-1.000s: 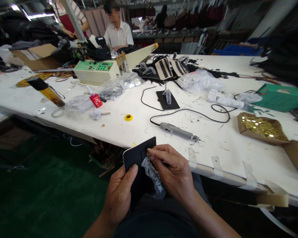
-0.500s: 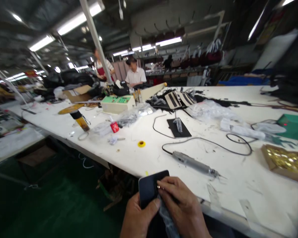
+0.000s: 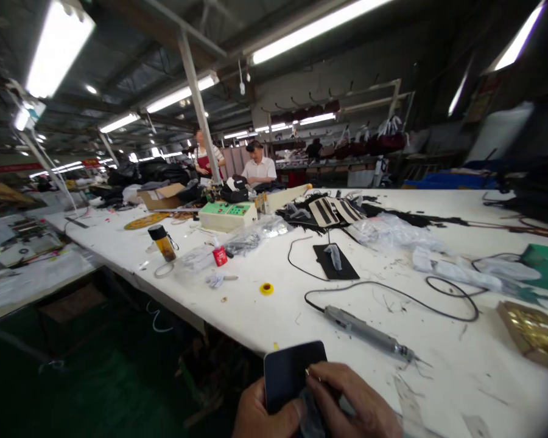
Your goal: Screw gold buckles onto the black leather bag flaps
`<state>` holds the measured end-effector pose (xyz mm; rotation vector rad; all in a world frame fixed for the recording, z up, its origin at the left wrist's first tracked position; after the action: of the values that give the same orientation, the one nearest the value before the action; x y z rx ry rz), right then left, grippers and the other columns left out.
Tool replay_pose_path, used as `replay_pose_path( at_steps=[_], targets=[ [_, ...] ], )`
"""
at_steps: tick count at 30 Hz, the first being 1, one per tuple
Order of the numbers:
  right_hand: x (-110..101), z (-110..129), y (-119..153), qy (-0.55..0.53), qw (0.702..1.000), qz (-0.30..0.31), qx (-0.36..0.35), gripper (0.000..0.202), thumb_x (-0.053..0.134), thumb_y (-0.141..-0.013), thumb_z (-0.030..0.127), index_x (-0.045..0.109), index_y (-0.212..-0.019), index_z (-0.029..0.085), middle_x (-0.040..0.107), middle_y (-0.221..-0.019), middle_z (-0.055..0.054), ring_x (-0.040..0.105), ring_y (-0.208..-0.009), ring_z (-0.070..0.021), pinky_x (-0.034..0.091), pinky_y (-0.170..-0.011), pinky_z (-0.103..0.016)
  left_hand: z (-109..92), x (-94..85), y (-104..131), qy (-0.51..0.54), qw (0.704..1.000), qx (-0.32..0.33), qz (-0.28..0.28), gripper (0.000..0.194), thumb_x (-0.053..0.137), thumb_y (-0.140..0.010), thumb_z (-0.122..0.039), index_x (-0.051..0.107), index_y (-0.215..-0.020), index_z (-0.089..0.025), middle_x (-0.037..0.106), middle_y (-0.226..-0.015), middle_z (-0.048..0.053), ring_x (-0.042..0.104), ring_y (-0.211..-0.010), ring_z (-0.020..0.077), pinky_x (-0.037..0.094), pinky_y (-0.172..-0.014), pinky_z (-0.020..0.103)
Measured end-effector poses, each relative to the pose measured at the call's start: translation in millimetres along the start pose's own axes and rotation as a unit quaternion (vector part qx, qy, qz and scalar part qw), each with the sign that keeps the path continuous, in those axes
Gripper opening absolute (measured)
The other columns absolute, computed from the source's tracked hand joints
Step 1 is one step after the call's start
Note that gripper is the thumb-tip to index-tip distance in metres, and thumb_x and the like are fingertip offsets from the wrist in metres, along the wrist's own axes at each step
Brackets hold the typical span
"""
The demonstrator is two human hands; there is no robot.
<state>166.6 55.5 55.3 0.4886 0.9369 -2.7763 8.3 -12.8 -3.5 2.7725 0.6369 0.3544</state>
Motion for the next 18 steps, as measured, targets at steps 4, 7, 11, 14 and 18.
replay_pose_path(
  at_steps=[4, 7, 11, 14, 18],
  targets=[
    [-4.0, 21.2, -6.3, -0.024, 1.0, -0.011, 0.008, 0.002, 0.075, -0.094, 0.025, 0.077, -0.095, 0.026, 0.08, -0.088, -0.002, 0.076, -0.078, -0.0187, 0.062, -0.074, -0.028, -34.8, -2.6, 19.0, -0.035, 0.999, 0.04, -0.002, 0.04, 0.087, -0.076, -0.037, 0.082, -0.107, -0.014, 0.083, -0.091, 0.006, 0.074, -0.085, 0.025, 0.058, -0.078, 0.031],
    [0.4, 27.8, -8.3, -0.058, 0.998, 0.012, -0.007, 0.01, 0.073, -0.094, 0.016, 0.077, -0.096, 0.025, 0.079, -0.092, -0.001, 0.076, -0.083, -0.0165, 0.061, -0.078, -0.027, -44.6, -8.1, 23.1, -0.079, 0.995, 0.053, -0.025, 0.036, 0.086, -0.076, -0.036, 0.082, -0.105, -0.014, 0.083, -0.093, 0.005, 0.075, -0.086, 0.0244, 0.059, -0.079, 0.03],
    [6.4, 32.1, -7.3, -0.079, 0.996, 0.032, -0.007, 0.014, 0.071, -0.095, 0.013, 0.077, -0.101, 0.025, 0.078, -0.095, -0.001, 0.075, -0.086, -0.0158, 0.06, -0.079, -0.027, -47.9, -9.4, 26.3, -0.124, 0.989, 0.081, -0.023, 0.032, 0.082, -0.08, -0.036, 0.082, -0.105, -0.016, 0.083, -0.091, 0.003, 0.075, -0.088, 0.0245, 0.059, -0.079, 0.029],
    [7.4, 33.0, -6.8, -0.055, 0.998, 0.018, 0.002, 0.013, 0.073, -0.094, 0.014, 0.074, -0.101, 0.025, 0.078, -0.094, 0.0, 0.074, -0.085, -0.0158, 0.058, -0.079, -0.027, -53.5, -8.0, 29.4, -0.166, 0.979, 0.115, -0.028, 0.027, 0.079, -0.083, -0.036, 0.083, -0.102, -0.017, 0.082, -0.088, 0.002, 0.074, -0.084, 0.0232, 0.058, -0.075, 0.027],
    [7.9, 33.1, -4.8, -0.015, 1.0, 0.017, -0.002, 0.018, 0.073, -0.093, 0.015, 0.071, -0.108, 0.024, 0.075, -0.09, 0.002, 0.072, -0.08, -0.0156, 0.056, -0.077, -0.028, -61.6, -5.2, 33.2, -0.213, 0.962, 0.17, -0.027, 0.019, 0.075, -0.088, -0.033, 0.083, -0.101, -0.021, 0.083, -0.092, 0.001, 0.075, -0.085, 0.0216, 0.057, -0.075, 0.025]
  ],
)
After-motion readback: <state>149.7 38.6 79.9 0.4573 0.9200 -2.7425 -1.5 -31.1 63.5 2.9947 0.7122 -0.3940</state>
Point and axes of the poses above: each hand's wrist, its own y-axis away from the middle knuckle, its own x-axis out of the palm, z = x × y, the point moved 5 cm from there along -y, towards the middle knuckle
